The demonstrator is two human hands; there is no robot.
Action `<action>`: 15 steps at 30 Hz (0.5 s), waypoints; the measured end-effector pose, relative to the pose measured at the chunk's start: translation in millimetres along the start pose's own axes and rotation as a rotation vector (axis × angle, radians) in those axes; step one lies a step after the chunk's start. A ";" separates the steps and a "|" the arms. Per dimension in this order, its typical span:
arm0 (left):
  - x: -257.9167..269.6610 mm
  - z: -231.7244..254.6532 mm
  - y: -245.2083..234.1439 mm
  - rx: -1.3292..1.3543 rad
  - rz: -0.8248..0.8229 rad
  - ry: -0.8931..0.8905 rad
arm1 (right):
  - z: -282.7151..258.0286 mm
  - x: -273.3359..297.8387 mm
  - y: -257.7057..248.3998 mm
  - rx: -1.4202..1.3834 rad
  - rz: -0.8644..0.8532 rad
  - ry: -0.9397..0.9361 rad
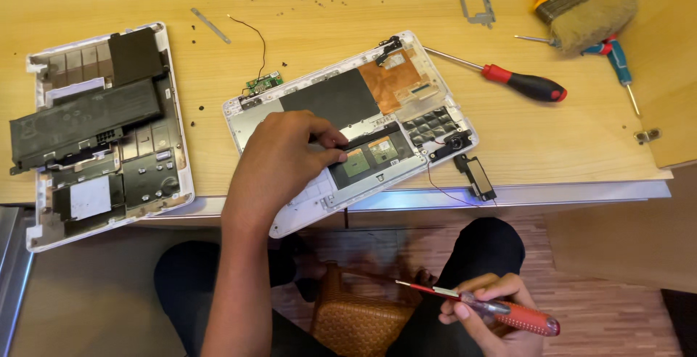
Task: The person uses a red-handled screwdriver to remove a screw from a small metal bracket and then places the screw onto the disassembled laptop chassis. The person repeats this process with another screw.
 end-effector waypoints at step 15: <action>109.1 22.6 110.3 0.531 -0.333 0.711 | 46.2 -45.2 -8.6 -0.755 -1.101 -0.278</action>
Point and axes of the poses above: each hand's wrist, its own x-axis away from the middle knuckle, its own y-axis out of the palm, z = x × y, the point moved 4 cm from there along -x, towards the middle knuckle, and after that the axes turned 7 degrees about -z, right-handed, at the moved point
